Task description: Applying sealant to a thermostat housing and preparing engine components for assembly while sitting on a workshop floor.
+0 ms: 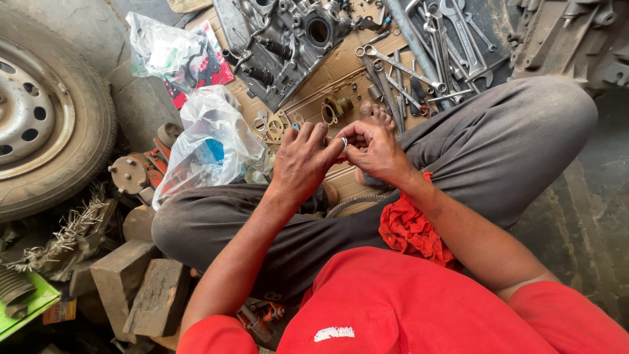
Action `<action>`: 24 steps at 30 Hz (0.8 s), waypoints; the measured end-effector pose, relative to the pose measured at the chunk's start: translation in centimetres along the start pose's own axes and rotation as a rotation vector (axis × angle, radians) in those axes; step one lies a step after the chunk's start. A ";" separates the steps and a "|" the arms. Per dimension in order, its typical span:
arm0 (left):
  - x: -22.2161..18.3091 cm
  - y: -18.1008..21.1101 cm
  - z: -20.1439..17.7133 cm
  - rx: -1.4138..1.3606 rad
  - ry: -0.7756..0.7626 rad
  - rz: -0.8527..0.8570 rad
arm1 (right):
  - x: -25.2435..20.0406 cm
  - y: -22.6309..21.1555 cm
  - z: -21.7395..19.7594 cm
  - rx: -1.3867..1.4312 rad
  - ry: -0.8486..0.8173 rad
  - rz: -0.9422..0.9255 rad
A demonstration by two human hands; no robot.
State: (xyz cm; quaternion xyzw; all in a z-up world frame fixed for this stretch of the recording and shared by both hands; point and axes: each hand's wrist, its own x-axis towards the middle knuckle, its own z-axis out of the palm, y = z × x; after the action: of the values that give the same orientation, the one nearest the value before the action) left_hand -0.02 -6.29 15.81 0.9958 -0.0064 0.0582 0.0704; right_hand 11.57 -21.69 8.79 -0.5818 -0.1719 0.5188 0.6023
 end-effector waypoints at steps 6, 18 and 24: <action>0.3 0.2 -0.6 0.014 -0.042 -0.048 | 1.4 2.8 0.3 -0.180 0.100 -0.082; -1.0 -1.3 -1.2 -0.147 0.008 -0.069 | 0.3 -0.4 -0.4 0.250 -0.103 0.092; -1.4 -1.4 -0.7 -0.178 -0.004 -0.049 | 0.5 0.5 -0.8 0.262 -0.158 0.171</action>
State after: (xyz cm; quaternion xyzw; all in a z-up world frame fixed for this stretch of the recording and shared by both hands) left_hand -1.43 -4.85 16.16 0.9856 0.0124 0.0536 0.1602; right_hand 12.20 -21.82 7.94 -0.4681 -0.0992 0.6303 0.6113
